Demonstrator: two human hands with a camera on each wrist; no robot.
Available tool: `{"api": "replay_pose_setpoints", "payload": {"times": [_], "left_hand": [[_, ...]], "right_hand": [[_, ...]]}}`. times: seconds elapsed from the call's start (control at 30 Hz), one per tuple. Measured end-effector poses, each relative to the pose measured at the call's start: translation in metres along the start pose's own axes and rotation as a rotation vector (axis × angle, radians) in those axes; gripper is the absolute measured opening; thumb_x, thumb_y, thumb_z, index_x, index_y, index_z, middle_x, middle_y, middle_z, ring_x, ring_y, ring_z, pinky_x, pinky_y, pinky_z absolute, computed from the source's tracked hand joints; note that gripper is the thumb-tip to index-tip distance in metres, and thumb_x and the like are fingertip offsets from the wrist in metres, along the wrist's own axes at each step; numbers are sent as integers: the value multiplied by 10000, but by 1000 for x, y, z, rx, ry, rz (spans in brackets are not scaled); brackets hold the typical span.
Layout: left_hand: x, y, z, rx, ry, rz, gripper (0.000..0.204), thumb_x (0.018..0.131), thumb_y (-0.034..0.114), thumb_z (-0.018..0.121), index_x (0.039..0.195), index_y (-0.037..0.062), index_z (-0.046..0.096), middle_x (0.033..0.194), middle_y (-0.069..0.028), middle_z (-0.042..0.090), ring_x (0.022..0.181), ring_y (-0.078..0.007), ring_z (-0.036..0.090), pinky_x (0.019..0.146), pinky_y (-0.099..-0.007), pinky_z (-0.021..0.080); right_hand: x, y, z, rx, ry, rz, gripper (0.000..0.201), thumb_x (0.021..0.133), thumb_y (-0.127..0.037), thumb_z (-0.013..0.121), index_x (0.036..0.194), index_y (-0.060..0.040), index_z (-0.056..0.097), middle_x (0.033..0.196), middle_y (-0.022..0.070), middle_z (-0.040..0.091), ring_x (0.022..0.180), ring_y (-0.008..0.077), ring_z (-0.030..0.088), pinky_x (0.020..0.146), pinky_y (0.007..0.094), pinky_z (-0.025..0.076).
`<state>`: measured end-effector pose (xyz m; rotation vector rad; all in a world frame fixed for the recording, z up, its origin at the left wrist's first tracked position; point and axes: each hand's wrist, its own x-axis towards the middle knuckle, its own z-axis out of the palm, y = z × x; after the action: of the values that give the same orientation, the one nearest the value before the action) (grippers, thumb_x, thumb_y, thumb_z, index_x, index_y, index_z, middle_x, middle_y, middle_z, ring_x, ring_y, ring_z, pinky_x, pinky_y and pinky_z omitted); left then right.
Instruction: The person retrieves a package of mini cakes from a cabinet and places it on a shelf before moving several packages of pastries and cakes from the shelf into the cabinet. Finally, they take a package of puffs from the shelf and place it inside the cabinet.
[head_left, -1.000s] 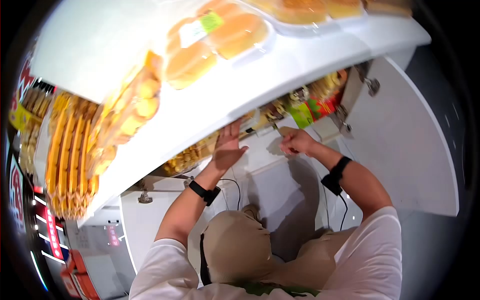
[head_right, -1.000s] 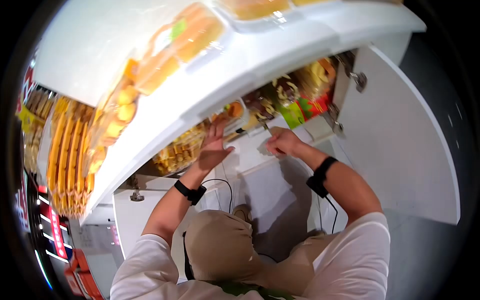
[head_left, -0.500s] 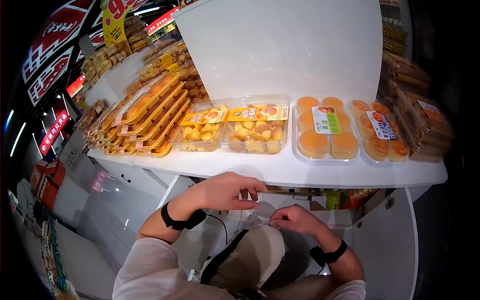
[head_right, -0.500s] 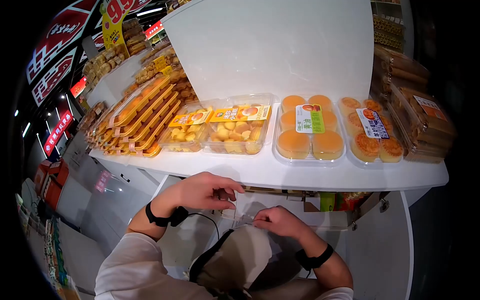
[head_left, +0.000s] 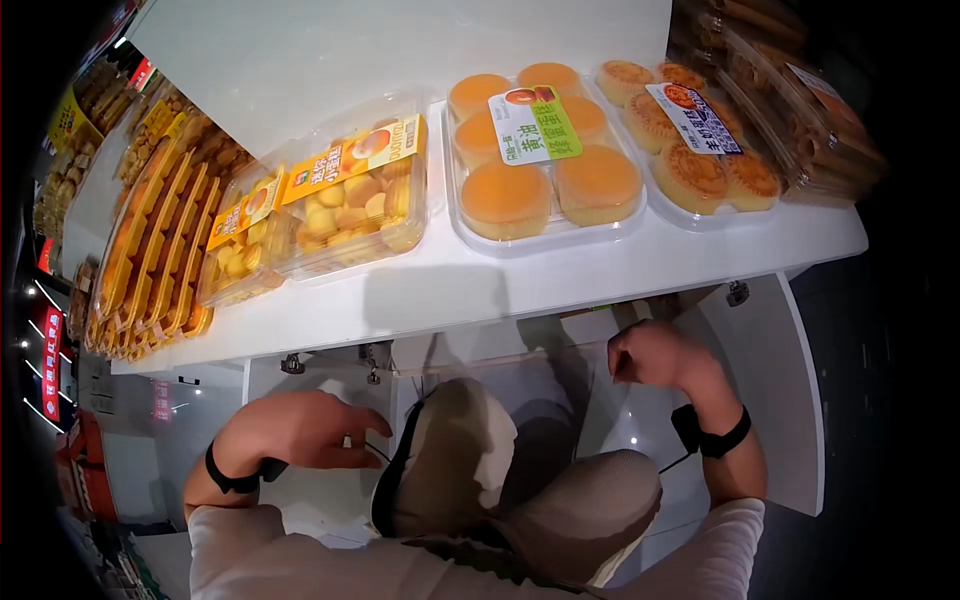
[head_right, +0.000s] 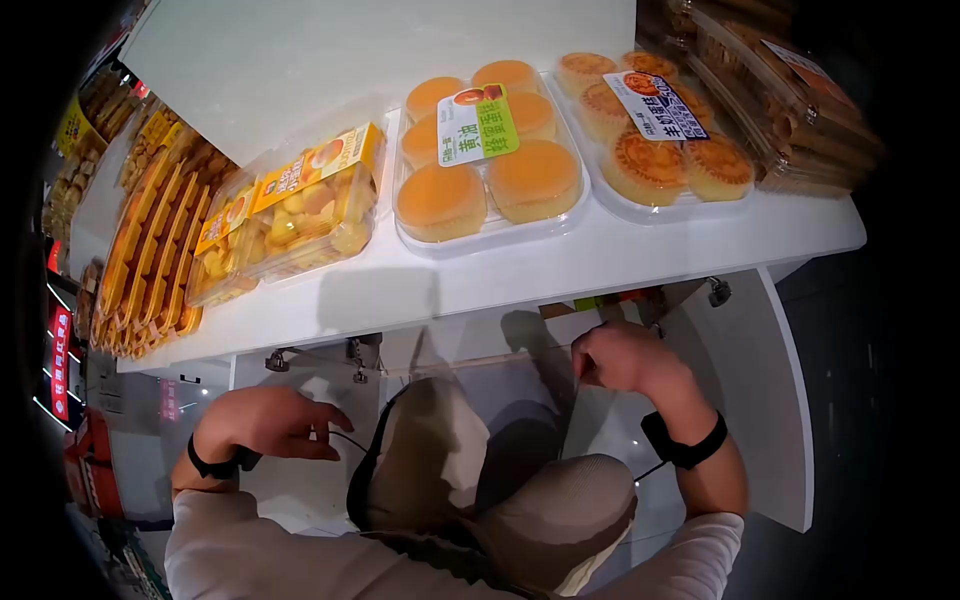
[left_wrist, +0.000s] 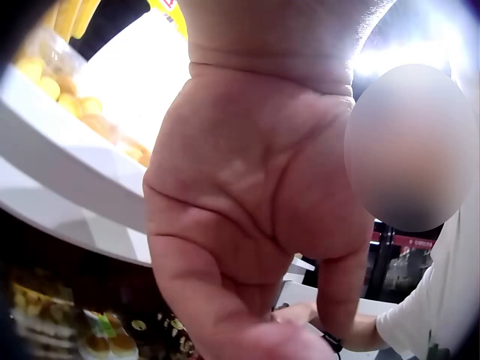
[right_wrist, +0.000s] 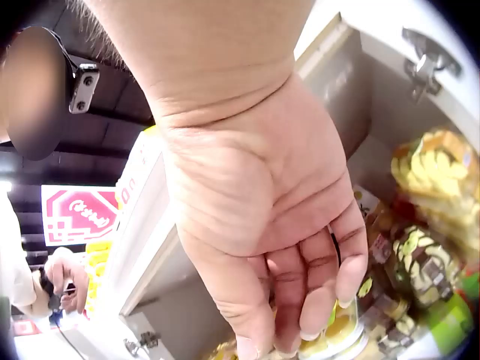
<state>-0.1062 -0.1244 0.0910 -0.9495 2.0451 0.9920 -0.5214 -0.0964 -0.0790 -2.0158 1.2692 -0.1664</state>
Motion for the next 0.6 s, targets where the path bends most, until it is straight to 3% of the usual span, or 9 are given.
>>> {"api": "replay_pose_setpoints", "payload": {"times": [0.07, 0.17, 0.2, 0.27, 0.33, 0.37, 0.43, 0.5, 0.6], "left_hand": [[23, 13, -10, -54, 121, 136, 394, 913, 337, 614, 1232, 111, 561, 833, -68, 693, 735, -260, 665, 676, -351, 506], [55, 18, -8, -183, 174, 119, 380, 917, 340, 611, 1204, 95, 566, 813, -113, 676, 739, -270, 659, 670, -374, 512], [63, 16, -1, -198, 155, 128, 380, 917, 340, 611, 1204, 95, 566, 813, -113, 676, 739, -270, 659, 670, -374, 512], [76, 14, 16, -286, 251, 324, 340, 916, 311, 622, 1167, 87, 574, 780, -102, 645, 721, -230, 643, 652, -355, 503], [76, 34, 22, -583, 143, 374, 309, 916, 290, 626, 1133, 76, 578, 762, -90, 622, 699, -200, 612, 632, -336, 488], [85, 39, 37, -614, 171, 387, 282, 907, 266, 641, 1103, 71, 591, 743, -79, 608, 674, -168, 583, 618, -322, 477], [81, 63, 47, -676, 204, 370, 251, 917, 239, 632, 1119, 93, 599, 769, -78, 627, 678, -181, 588, 621, -316, 469], [68, 78, 49, -624, 237, 406, 239, 914, 237, 629, 1100, 90, 600, 776, -92, 635, 677, -211, 600, 615, -332, 472], [29, 99, 34, -551, 280, 450, 218, 902, 246, 622, 1045, 83, 601, 771, -120, 647, 685, -270, 624, 614, -367, 482]], "right_hand": [[-16, -23, -21, 57, 2, 31, 192, 763, -241, 744, 778, -72, 656, 745, 82, 659, 709, 273, 627, 636, 368, 478], [-40, -60, -32, 168, -12, 109, 293, 780, -301, 755, 747, -47, 612, 682, 114, 601, 613, 294, 552, 584, 373, 440], [-47, -59, -22, 254, -9, 78, 276, 799, -289, 746, 766, -47, 617, 686, 105, 606, 607, 267, 556, 586, 361, 444], [-65, -67, -5, 336, -20, 61, 260, 819, -277, 736, 785, -46, 623, 690, 96, 612, 602, 240, 560, 587, 349, 448], [-88, -85, 15, 740, 91, 288, 198, 875, -220, 700, 856, -41, 618, 683, 43, 598, 603, 128, 541, 578, 284, 437], [-98, -92, 32, 734, 83, 304, 198, 875, -220, 700, 856, -41, 618, 683, 43, 598, 603, 128, 541, 578, 284, 437], [-116, -112, 56, 997, 257, 412, 139, 909, -158, 662, 929, -35, 601, 694, -8, 569, 646, 43, 503, 589, 228, 425], [-128, -158, 42, 971, 226, 541, 101, 913, -111, 638, 945, -29, 588, 711, -25, 556, 657, 24, 487, 588, 208, 412], [-151, -201, 47, 997, 235, 537, 84, 924, -103, 615, 966, -32, 600, 792, -18, 591, 683, 32, 493, 607, 206, 416]]}}
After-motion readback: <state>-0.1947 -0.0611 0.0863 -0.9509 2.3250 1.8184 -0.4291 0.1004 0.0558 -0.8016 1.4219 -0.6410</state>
